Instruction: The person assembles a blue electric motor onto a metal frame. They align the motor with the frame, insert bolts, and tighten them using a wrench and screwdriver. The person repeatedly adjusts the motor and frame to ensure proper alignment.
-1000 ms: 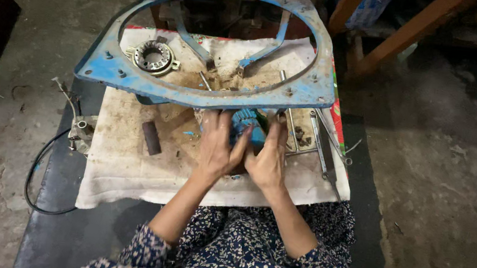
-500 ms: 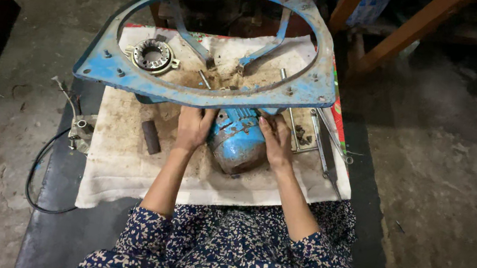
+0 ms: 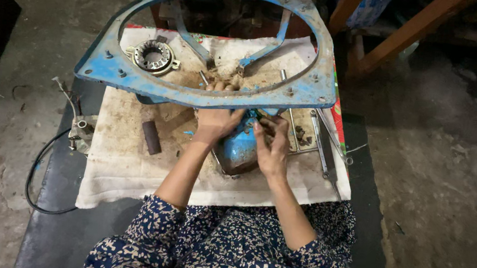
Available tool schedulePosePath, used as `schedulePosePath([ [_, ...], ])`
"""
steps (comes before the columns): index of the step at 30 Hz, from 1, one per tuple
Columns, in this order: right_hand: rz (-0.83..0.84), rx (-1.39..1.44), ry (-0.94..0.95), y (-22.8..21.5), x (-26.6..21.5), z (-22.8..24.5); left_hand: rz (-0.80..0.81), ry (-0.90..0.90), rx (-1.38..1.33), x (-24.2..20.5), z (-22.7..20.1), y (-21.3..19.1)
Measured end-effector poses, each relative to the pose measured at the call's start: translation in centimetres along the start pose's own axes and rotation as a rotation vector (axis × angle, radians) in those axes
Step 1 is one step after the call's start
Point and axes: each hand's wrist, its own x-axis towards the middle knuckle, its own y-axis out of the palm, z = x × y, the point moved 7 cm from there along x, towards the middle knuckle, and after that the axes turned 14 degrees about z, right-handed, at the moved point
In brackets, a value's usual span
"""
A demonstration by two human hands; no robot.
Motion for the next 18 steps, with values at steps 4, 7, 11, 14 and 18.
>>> schedulePosePath([
  [4,-0.041,-0.153,-0.222,0.3,-0.7,2.4,-0.016,-0.065,-0.026,-0.3,-0.6,-0.7],
  [7,-0.023,-0.100,-0.159,0.3,-0.3,1.9,0.011,-0.093,-0.081,-0.6,-0.8,-1.3],
  [11,-0.009,-0.019,-0.076,0.4,-0.1,1.4,0.041,-0.125,-0.065,-0.5,-0.9,-1.4],
  [14,-0.028,-0.056,-0.132,0.4,-0.2,2.2,0.024,-0.126,-0.087,-0.6,-0.5,-1.1],
  [18,-0.075,-0.126,-0.163,0.0,-0.5,2.8,-0.169,-0.025,-0.101,-1.2,-0.5,-1.6],
])
